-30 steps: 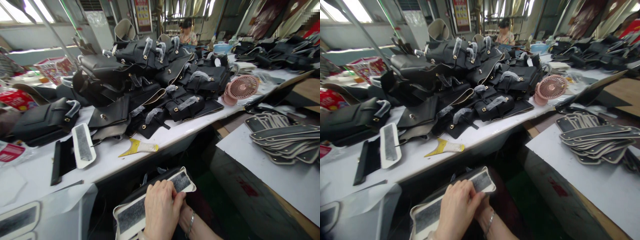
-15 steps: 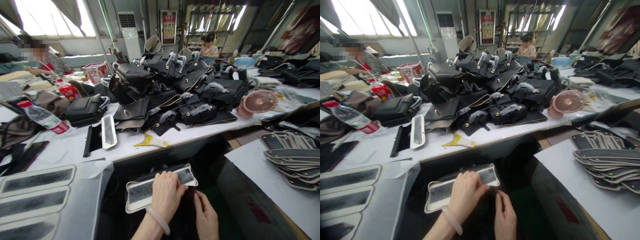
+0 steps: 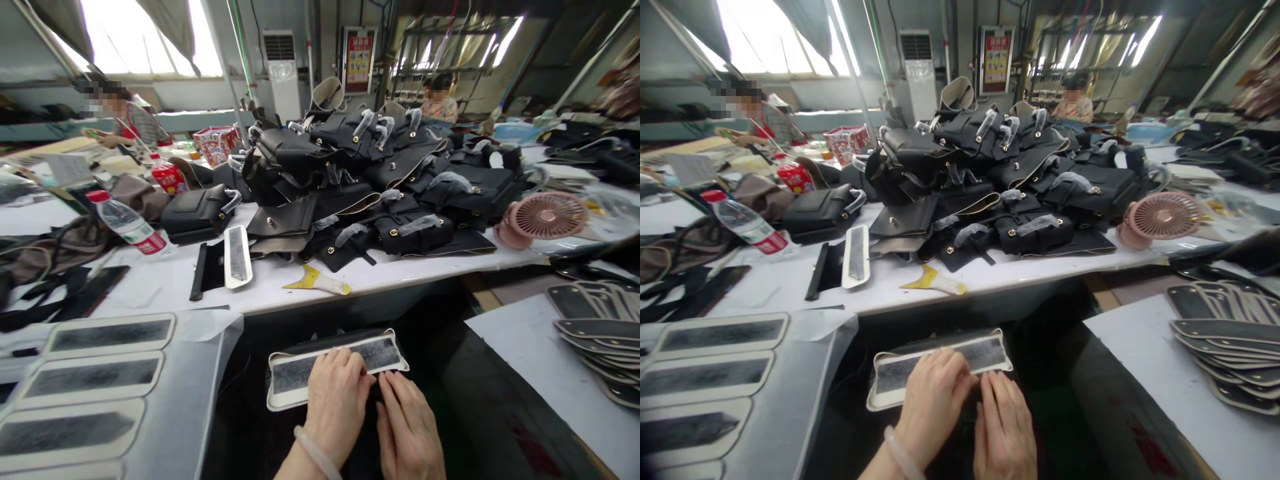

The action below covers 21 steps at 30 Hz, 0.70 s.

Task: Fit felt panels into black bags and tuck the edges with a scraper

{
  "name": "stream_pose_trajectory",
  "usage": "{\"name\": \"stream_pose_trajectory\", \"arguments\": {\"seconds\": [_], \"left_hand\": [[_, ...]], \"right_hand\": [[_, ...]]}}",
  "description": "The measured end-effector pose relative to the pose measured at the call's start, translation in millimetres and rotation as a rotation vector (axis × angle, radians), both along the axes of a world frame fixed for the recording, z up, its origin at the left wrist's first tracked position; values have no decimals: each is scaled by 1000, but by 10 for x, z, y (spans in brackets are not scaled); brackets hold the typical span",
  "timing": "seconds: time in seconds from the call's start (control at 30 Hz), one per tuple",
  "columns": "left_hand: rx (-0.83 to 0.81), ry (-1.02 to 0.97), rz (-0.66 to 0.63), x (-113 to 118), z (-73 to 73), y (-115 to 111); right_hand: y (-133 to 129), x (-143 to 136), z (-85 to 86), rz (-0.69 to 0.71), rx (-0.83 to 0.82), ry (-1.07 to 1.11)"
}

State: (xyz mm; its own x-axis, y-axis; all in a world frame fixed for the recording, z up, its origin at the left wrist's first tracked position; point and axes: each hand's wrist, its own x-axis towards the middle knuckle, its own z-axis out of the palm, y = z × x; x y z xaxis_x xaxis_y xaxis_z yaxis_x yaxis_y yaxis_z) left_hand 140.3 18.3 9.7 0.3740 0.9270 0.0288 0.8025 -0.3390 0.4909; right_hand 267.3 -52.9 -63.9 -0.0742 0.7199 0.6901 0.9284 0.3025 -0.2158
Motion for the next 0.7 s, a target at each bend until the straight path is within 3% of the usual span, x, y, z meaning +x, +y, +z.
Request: {"name": "stream_pose_trajectory", "arguments": {"seconds": [0.27,0.53,0.7], "left_hand": [[0,-68,63,-201,-87,-100],[108,-148,133,-460,-226,-231],[168,-201,163,-489,-254,-285]], "right_hand": [[23,-229,10,33,27,-8],[24,-438,-51,115,22,25],[13,-522,-54,166,4,15]]}}
